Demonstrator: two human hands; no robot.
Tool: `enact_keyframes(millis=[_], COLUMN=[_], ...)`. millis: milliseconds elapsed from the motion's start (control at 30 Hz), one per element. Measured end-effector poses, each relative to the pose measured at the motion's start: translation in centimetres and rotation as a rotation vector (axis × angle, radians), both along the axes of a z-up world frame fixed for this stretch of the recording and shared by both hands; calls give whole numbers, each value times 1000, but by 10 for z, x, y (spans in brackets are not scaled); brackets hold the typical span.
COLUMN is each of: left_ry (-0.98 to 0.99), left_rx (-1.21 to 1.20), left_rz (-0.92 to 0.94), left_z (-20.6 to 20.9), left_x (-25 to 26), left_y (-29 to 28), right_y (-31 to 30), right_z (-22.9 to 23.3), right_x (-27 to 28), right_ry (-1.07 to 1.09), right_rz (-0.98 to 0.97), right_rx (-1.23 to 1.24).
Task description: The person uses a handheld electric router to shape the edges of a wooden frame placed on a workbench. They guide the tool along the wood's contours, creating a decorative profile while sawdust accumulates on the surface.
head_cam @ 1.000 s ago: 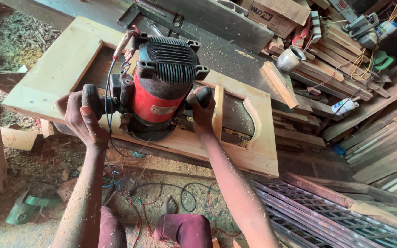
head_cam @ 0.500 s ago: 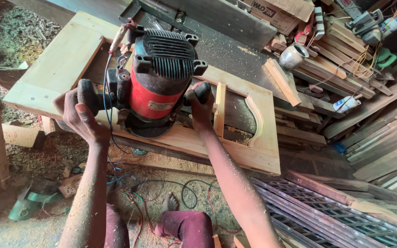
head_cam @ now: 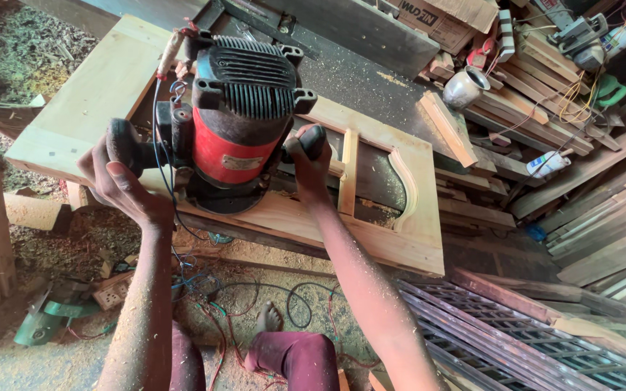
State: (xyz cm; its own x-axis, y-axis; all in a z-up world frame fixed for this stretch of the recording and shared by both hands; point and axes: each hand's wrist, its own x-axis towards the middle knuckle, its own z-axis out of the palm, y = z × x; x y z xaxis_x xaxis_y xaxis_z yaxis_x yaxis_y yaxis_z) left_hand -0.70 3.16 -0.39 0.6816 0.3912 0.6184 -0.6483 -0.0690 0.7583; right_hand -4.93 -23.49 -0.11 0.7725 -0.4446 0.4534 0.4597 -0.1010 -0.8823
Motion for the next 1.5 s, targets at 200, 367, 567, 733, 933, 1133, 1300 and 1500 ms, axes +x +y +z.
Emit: enact_keyframes(millis=[200,367,567,733,933,1133,1300,1500], left_ry=[16,-15,-3,128,84,49,99,75], left_rx=[-87,-330,-503,-344,-147,-99,-46,63], left_rz=[-15,-116,-227,-205,-281,-232,-385,-459], left_z=[-4,-18,-33,-27,-25,-36,-13,7], left_x=[4,19,30,37,49,35,-13,-55], left_y=[-2,-10,-2,22,34,-25,-82,-124], right_y=[7,11,17,21,16,-46,-126,-171], right_z=[3,6,3,4,5,1,-2,-13], right_x=[5,12,22,29,34,14,-38,-105], right_ry=[-19,-42,-20,-9,-48,-171,-107,-203], right_rz=[6,46,6,-3,-80,-128,-272,-389], right_rx=[-37,-19,-66,-77,-71,-55,50,-10])
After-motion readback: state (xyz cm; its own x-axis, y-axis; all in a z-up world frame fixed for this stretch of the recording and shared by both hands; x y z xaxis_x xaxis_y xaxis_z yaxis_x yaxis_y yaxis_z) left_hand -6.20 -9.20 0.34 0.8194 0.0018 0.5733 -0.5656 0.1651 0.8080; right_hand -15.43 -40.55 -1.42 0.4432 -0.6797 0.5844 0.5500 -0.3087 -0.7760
